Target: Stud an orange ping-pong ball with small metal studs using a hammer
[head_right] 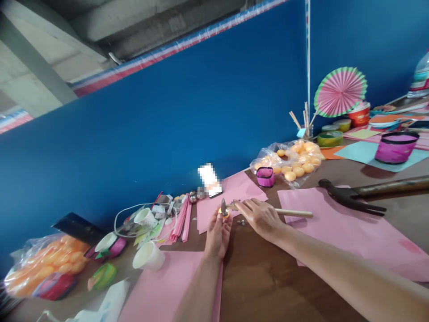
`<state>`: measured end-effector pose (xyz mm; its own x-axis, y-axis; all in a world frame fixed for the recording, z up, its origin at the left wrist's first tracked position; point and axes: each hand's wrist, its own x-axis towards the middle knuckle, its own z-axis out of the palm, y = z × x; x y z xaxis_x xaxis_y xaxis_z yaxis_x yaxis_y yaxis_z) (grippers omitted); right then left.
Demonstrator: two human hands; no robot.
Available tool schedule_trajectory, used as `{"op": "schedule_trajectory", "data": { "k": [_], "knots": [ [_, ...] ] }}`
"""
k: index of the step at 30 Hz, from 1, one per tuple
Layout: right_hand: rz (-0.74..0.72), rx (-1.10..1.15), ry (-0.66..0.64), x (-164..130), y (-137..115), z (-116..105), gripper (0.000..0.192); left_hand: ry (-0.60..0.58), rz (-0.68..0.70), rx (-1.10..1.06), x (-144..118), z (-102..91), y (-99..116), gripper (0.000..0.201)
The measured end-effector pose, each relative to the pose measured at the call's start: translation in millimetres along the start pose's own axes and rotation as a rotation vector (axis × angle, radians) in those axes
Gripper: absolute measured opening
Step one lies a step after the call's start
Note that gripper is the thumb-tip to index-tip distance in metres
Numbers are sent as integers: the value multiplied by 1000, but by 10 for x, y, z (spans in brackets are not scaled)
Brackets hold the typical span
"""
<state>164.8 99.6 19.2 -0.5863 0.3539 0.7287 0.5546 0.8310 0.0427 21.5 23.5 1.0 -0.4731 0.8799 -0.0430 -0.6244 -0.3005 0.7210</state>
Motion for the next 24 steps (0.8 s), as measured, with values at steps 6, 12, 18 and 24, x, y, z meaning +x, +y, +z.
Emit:
{"op": "schedule_trajectory", "data": {
  "k": [6,12,18,24],
  "knots": [
    [17,20,67,9,2,-22,32,27,-13,-8,18,-16,-12,31],
    [12,31,17,-4,2,-19,35,21,5,-26,11,-18,-4,21],
    [39,22,19,-10,25,1,36,9,3,-26,12,-17,6,15],
    [58,44,76,-26,51,-7,37,48,-16,-38,22,-9,13,17]
  ]
}}
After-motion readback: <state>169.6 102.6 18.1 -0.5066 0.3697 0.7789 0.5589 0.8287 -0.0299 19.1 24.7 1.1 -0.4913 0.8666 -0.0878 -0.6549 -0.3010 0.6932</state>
